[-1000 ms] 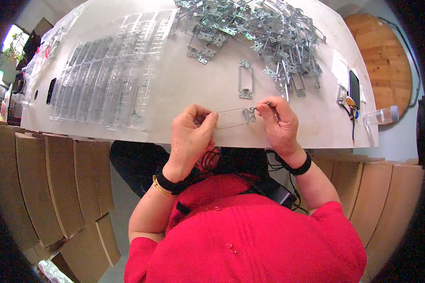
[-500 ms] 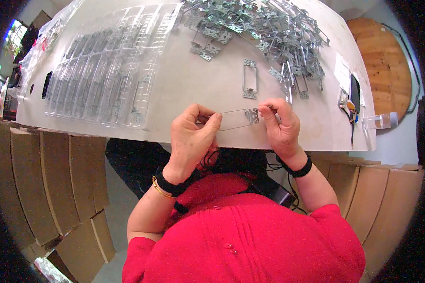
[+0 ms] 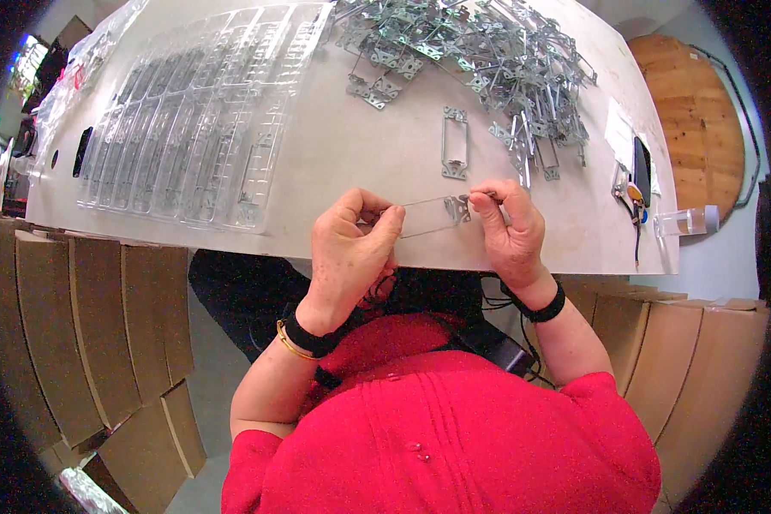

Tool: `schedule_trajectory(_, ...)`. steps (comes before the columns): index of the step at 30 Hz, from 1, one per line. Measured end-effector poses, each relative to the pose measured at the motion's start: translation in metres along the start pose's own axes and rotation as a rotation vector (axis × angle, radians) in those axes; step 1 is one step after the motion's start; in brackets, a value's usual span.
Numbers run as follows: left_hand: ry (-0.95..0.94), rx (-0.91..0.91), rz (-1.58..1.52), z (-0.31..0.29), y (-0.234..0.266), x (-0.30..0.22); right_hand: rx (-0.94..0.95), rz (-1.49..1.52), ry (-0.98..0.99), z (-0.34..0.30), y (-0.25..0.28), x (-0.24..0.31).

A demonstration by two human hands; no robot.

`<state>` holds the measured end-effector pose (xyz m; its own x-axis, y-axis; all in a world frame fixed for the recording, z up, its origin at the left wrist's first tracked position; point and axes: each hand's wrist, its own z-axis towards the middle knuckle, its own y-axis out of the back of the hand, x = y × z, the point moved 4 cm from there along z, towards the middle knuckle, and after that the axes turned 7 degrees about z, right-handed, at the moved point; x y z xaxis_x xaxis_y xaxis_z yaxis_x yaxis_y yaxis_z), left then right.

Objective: Assembling small metal and plastic hardware components at a workstation.

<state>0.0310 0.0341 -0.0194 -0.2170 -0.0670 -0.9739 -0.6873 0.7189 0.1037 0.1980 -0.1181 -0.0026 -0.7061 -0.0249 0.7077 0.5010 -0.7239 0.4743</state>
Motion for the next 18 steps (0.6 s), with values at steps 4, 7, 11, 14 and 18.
schedule_trajectory(4,-0.006,0.003,0.017,-0.0002,0.0004,-0.0016,0.004,-0.029,0.021,0.0002,-0.0005,0.0009)
schedule_trajectory(7,-0.009,0.007,0.010,0.0007,0.0004,0.0011,0.004,-0.027,-0.002,0.0001,-0.0010,0.0014)
schedule_trajectory(11,-0.019,0.003,0.015,0.0004,0.0001,0.0010,-0.001,-0.008,-0.015,0.0002,-0.0005,0.0010)
schedule_trajectory(14,-0.002,0.005,0.011,-0.0001,0.0003,-0.0008,-0.004,-0.004,-0.015,0.0000,-0.0002,0.0009)
schedule_trajectory(18,-0.009,-0.001,0.019,-0.0003,0.0007,-0.0010,0.004,-0.038,0.001,0.0014,0.0000,0.0036)
